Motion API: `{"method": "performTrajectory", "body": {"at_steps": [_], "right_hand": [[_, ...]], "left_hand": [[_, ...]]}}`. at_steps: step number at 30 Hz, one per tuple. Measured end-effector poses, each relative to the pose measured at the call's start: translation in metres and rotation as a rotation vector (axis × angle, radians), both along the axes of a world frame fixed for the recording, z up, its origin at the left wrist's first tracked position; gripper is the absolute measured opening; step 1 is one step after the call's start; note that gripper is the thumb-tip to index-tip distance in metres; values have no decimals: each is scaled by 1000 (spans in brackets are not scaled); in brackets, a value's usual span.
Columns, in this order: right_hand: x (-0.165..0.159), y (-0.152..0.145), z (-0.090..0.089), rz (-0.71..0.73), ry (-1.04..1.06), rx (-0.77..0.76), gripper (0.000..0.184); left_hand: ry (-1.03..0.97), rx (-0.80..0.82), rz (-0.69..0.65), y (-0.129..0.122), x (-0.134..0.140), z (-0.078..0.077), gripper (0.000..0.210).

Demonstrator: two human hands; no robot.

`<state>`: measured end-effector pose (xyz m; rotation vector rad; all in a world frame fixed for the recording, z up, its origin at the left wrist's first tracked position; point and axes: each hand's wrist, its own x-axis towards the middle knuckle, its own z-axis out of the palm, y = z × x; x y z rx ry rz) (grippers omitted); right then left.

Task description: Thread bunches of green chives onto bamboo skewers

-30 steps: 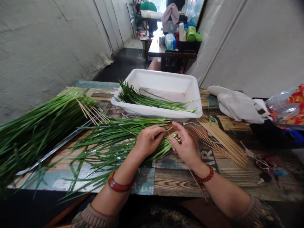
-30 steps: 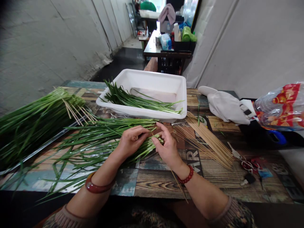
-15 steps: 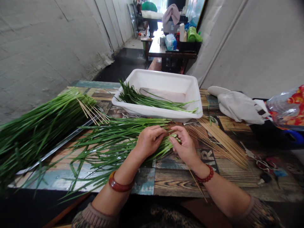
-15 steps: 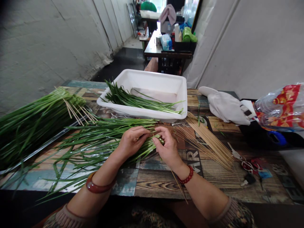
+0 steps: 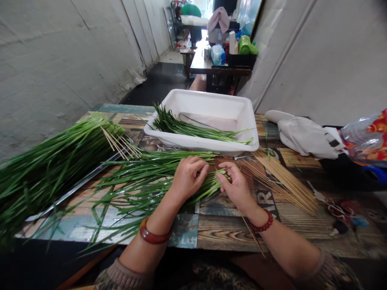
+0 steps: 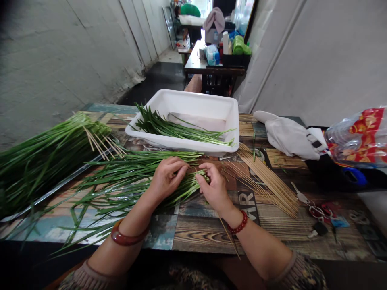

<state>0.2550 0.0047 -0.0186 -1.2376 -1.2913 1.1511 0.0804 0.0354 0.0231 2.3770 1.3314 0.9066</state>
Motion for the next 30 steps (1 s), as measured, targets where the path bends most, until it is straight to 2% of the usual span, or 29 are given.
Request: {"method": "performTrajectory", "body": {"at_steps": [2, 4, 9, 14, 19, 21, 24, 30], "right_hand": [[0, 0, 1, 10, 3, 3, 27], [0, 0, 2, 27, -11, 12, 25], [0, 0, 2, 39, -41, 10, 25], [-1, 0, 1, 30, -72, 17, 24], [0, -2, 0, 37, -98, -3, 28], [1, -4, 1, 37, -108, -19, 32], [2, -5, 3, 43, -136, -35, 37], [1, -6, 11, 31, -158, -8, 35]], "left_hand": [[-33, 57, 144, 5, -5, -4, 22], [-40, 98, 209, 11, -9, -8, 20], [126, 76, 120, 16, -9, -14, 18], [383, 32, 189, 12, -4, -13, 12], [450, 39, 189, 7, -3, -11, 15], [402, 58, 197, 6, -3, -10, 17], [219, 70, 205, 4, -3, -10, 9], [-218, -74, 110, 6, -4, -16, 9]]}}
